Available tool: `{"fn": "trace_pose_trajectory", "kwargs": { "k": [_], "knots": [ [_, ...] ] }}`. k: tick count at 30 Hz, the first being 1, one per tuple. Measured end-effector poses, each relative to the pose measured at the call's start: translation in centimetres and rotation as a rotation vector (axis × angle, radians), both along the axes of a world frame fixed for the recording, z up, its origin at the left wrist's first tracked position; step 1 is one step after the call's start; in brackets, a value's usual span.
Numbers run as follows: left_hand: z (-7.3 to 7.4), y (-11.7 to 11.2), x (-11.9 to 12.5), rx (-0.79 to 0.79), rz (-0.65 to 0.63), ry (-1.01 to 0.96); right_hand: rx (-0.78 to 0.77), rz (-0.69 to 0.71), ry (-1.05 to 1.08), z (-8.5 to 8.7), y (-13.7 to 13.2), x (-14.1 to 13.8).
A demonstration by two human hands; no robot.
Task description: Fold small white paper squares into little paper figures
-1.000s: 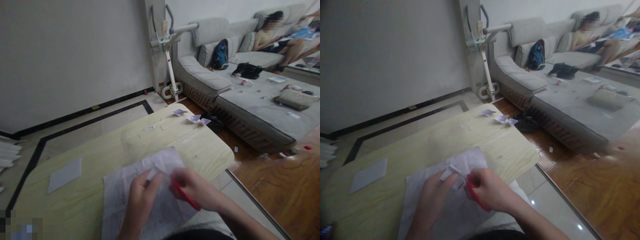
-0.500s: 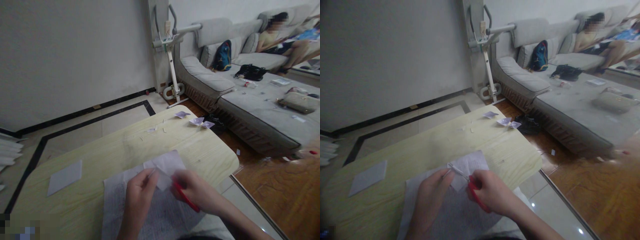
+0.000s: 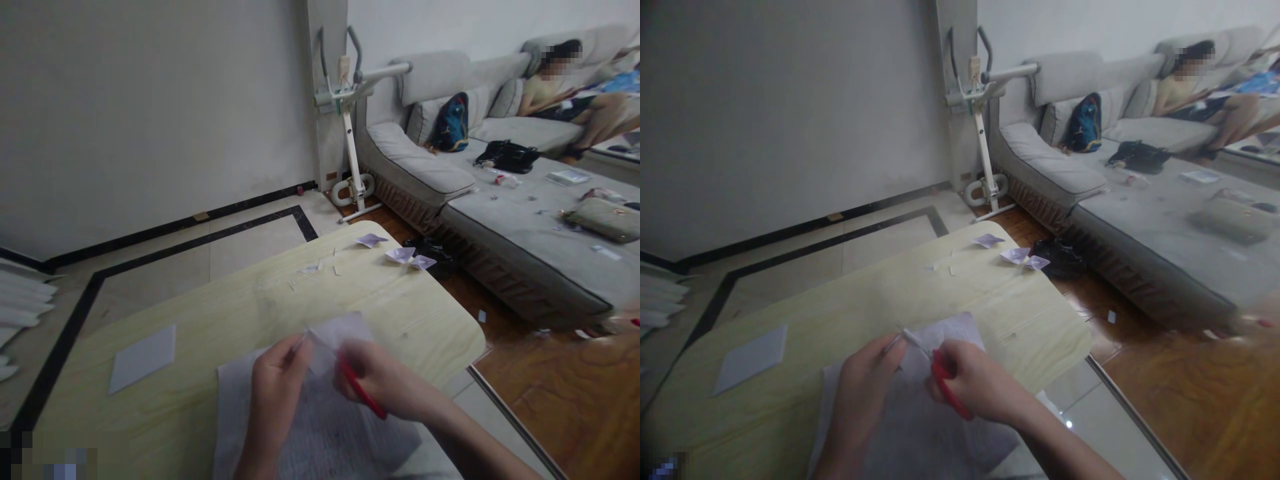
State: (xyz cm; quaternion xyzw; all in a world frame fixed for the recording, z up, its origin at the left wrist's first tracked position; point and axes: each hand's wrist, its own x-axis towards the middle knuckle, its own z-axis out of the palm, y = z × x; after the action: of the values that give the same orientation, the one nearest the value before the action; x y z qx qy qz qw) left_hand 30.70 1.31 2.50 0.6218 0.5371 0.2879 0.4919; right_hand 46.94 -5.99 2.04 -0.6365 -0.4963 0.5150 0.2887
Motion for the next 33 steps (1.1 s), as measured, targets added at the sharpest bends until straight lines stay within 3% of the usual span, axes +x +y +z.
{"fn": "trace_pose_trajectory", "kwargs": {
  "k": [11, 19, 33],
  "knots": [
    [0.9, 2.5, -0.1, 0.042, 0.075, -0.052, 0.067, 0.044, 0.006, 1.4, 3.5, -0.3],
    [0.3, 5.4, -1.0, 0.002, -0.031, -0.008, 0.094, 0.043, -0.139, 1.1, 6.1, -0.2],
    [-1.4, 6.3, -1.2, -0.058, -0.017, -0.053, 0.056, 0.035, -0.149, 0.1, 7.2, -0.5]
  ]
}}
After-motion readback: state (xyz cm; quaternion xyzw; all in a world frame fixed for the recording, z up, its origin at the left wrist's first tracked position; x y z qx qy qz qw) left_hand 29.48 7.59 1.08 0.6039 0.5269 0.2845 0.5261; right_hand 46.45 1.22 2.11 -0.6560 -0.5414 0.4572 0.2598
